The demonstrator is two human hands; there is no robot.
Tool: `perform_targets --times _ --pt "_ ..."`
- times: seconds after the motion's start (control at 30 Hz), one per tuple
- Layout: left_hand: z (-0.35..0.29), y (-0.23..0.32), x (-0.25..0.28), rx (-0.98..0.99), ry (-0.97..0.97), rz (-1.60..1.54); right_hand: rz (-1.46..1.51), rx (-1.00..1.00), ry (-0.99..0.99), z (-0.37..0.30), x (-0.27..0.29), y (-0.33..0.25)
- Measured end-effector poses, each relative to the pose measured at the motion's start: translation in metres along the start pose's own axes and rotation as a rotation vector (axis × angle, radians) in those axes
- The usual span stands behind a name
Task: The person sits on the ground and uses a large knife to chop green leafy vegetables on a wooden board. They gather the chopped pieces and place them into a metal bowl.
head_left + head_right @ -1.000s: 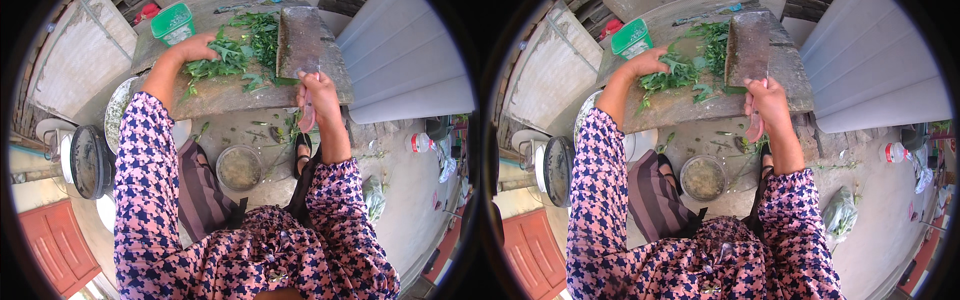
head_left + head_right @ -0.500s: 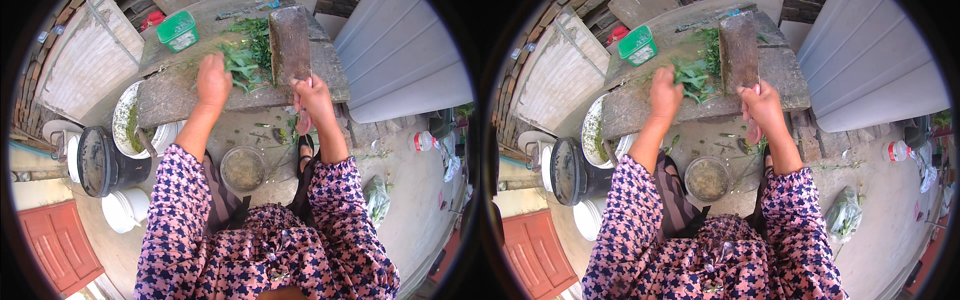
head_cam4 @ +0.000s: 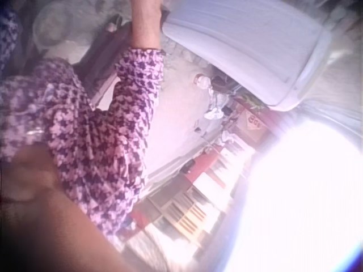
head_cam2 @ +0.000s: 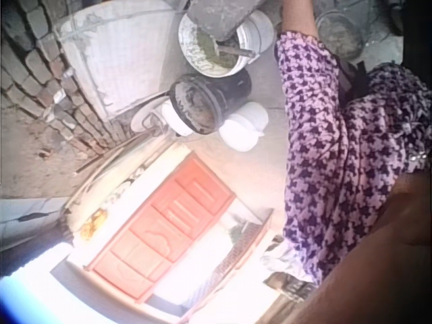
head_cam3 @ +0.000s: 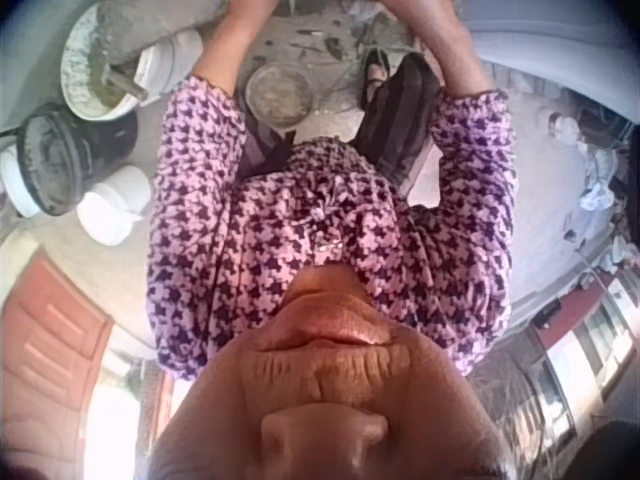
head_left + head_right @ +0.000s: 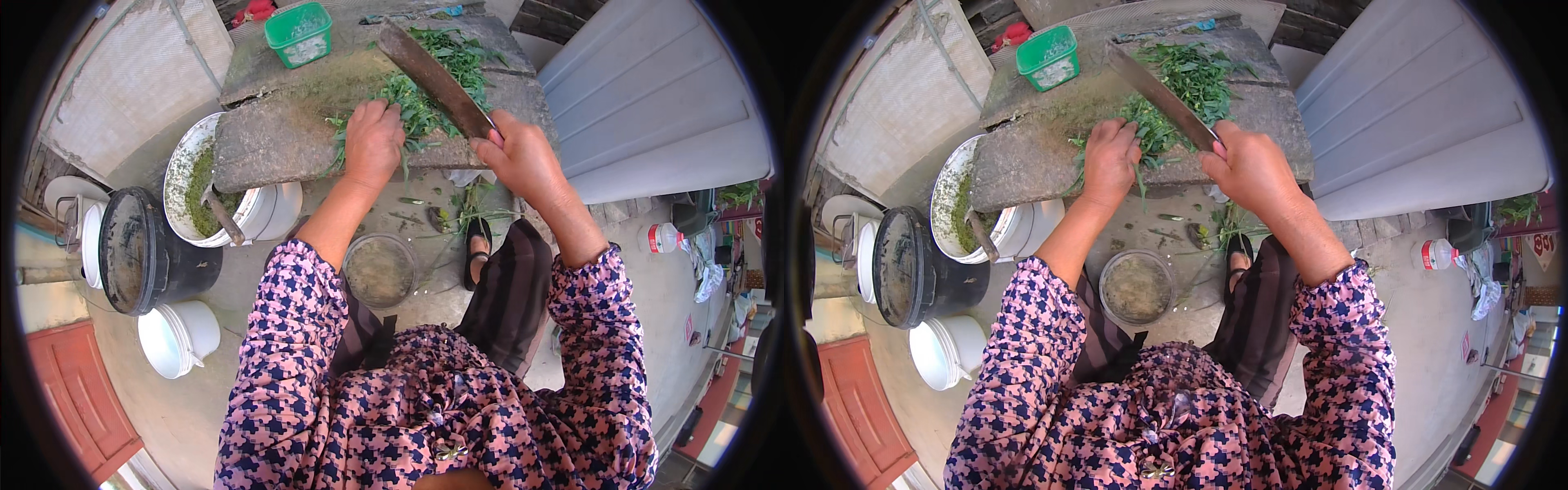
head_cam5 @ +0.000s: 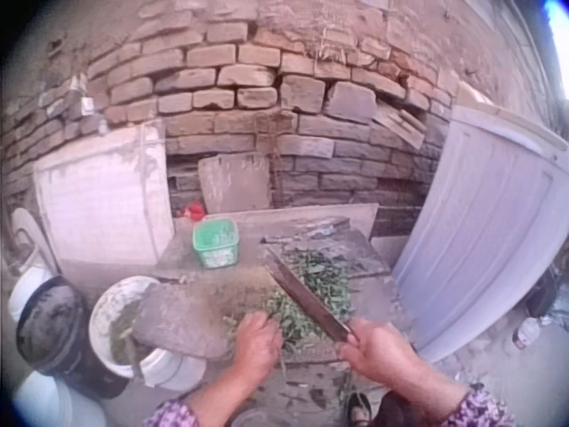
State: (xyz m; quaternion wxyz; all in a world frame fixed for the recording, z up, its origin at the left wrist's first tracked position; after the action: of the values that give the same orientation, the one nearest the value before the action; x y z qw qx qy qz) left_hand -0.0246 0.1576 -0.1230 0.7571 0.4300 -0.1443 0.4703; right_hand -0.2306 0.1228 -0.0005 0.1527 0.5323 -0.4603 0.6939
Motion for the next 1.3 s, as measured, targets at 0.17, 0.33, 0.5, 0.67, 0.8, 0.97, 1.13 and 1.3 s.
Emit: perform_targets --times 0.17,0.33,0.5,0.67,0.8,0.97,1.13,1.3 --pt "0.005 0.004 -0.001 -0.037 0.058 -0.024 -0.184 0.001 -0.182 0.007 -0.001 -0.006" --pt "0.000 0.008 -0.005 -0.061 0.097 -0.023 -0.271 -0.039 -0.334 0.014 -0.005 -0.004" --pt "-0.004 0.002 -0.009 -0.082 0.045 0.002 -0.348 0.078 -0.366 0.055 -0.038 -0.005" --pt "-0.001 0.007 -0.006 -0.079 0.044 -0.029 -0.083 -0.040 -0.275 0.086 -0.058 0.004" --pt "-0.006 0.016 0.003 -0.087 0.035 -0.048 0.280 -0.315 -0.058 0.075 -0.064 0.043" --pt "-0.007 0.004 -0.002 -0.095 0.078 -0.021 0.646 -0.471 0.045 0.065 -0.062 0.052" --pt "-0.006 0.005 -0.005 -0.027 0.004 -0.052 0.163 -0.213 0.079 0.033 -0.010 0.025" --pt "-0.006 0.005 -0.005 -0.041 0.020 -0.024 -0.097 -0.108 -0.131 0.012 0.005 0.014"
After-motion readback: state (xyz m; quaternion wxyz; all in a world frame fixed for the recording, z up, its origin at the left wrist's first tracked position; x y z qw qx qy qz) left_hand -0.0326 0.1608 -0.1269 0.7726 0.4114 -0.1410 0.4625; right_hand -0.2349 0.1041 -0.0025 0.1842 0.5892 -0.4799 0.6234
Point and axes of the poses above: each hand's wrist, its own z-axis towards the middle knuckle, its own x-axis out of the back of the hand, y = z × x, the point moved 3 cm from there along z, towards the middle knuckle, and after that the axes turned 5 degrees about x, right-handed, at the moved point
